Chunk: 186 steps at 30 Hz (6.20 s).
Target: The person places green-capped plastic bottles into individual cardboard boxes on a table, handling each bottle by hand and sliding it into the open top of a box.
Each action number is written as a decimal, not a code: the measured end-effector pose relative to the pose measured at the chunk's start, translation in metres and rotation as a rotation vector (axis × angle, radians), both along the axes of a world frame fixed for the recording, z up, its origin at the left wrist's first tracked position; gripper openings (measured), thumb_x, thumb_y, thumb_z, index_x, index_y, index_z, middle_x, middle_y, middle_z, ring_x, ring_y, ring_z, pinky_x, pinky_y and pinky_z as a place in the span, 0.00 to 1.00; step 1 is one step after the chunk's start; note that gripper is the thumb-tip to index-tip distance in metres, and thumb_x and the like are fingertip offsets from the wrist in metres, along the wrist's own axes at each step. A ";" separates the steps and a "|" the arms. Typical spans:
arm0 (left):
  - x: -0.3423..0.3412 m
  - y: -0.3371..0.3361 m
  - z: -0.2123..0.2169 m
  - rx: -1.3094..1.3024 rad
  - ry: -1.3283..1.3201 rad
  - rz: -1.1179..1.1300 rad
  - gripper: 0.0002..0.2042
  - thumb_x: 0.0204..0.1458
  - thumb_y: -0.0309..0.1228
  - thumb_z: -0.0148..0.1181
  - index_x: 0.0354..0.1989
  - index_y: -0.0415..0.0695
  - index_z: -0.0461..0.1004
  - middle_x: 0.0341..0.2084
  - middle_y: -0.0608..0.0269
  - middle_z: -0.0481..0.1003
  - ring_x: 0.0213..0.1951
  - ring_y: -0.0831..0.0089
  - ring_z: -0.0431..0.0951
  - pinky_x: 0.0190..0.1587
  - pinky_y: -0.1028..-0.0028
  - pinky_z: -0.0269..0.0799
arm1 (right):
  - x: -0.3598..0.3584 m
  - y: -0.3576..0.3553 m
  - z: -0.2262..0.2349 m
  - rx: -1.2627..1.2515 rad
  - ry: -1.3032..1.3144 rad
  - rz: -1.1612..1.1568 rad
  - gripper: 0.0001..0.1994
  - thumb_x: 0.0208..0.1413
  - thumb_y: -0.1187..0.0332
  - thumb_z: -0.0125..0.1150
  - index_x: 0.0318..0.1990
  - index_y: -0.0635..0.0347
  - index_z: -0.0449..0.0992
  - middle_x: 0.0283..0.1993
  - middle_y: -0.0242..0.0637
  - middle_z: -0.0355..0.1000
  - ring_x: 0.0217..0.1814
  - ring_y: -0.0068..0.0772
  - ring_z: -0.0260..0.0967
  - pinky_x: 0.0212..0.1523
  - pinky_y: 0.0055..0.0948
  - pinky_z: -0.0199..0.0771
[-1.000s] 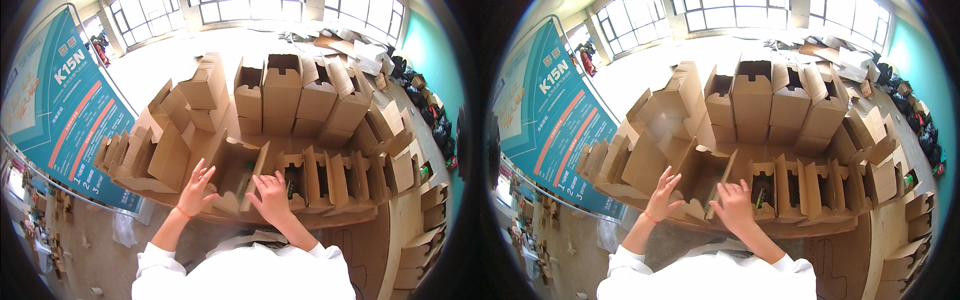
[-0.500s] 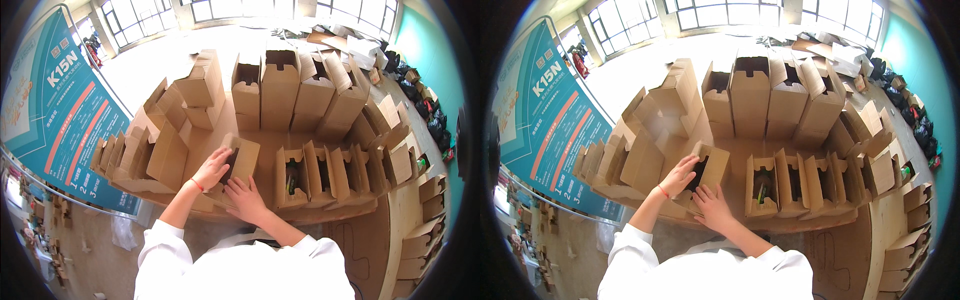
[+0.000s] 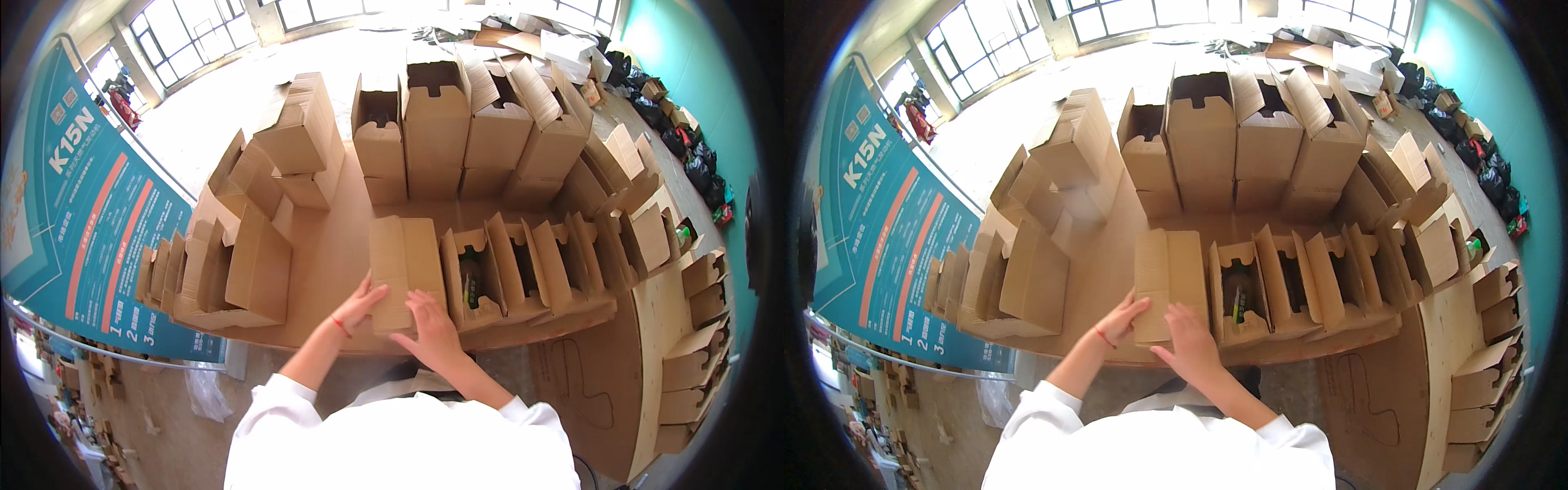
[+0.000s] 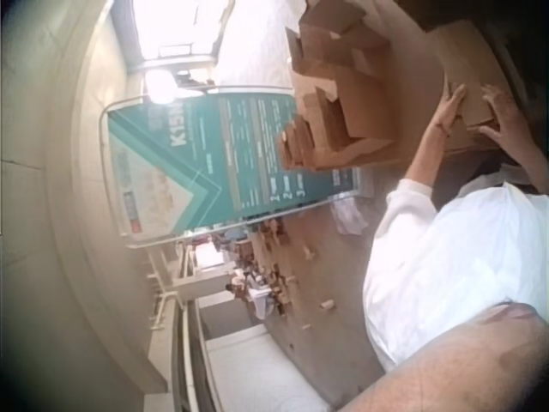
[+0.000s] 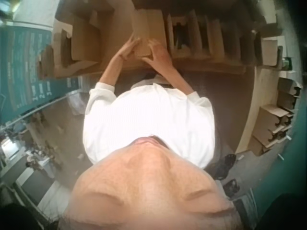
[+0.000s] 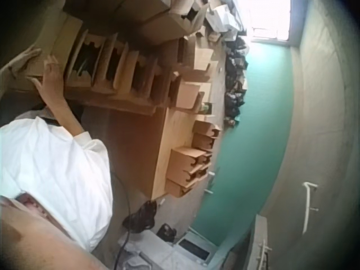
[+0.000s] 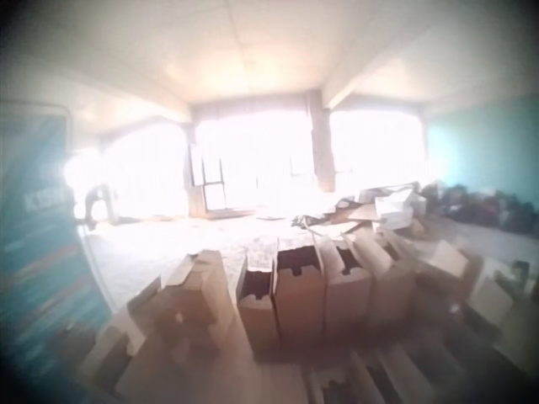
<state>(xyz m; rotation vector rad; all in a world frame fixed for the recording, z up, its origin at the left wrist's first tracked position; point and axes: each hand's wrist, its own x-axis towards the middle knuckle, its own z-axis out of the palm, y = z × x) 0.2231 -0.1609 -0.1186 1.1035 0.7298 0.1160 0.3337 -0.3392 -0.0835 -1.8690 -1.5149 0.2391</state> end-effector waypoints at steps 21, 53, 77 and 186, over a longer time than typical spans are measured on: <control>-0.178 0.076 0.051 1.528 0.922 0.770 0.42 0.44 0.42 0.68 0.66 0.40 0.53 0.51 0.45 0.72 0.55 0.53 0.70 0.64 0.52 0.54 | 0.008 -0.006 0.001 -0.003 -0.401 0.100 0.36 0.40 0.67 0.71 0.62 0.50 0.66 0.66 0.40 0.59 0.68 0.46 0.55 0.68 0.54 0.49; -0.117 -0.009 0.145 1.322 0.117 0.309 0.12 0.59 0.28 0.46 0.43 0.36 0.76 0.38 0.49 0.78 0.42 0.56 0.78 0.48 0.64 0.73 | -0.017 0.045 0.045 0.238 0.104 0.165 0.09 0.51 0.71 0.63 0.39 0.61 0.73 0.64 0.53 0.61 0.65 0.55 0.59 0.62 0.43 0.63; -0.335 0.264 0.086 0.265 0.860 -0.292 0.14 0.60 0.28 0.46 0.50 0.39 0.73 0.32 0.47 0.80 0.33 0.61 0.83 0.35 0.69 0.81 | -0.037 0.059 0.022 0.308 0.209 -0.340 0.05 0.49 0.82 0.51 0.31 0.67 0.74 0.64 0.46 0.65 0.48 0.33 0.71 0.38 0.24 0.70; -0.124 0.005 0.091 1.622 0.151 0.089 0.40 0.41 0.25 0.69 0.66 0.44 0.58 0.65 0.46 0.58 0.68 0.52 0.54 0.68 0.58 0.51 | -0.038 0.049 0.034 0.245 -0.290 -0.224 0.27 0.48 0.65 0.65 0.57 0.62 0.68 0.63 0.45 0.64 0.66 0.45 0.59 0.69 0.51 0.46</control>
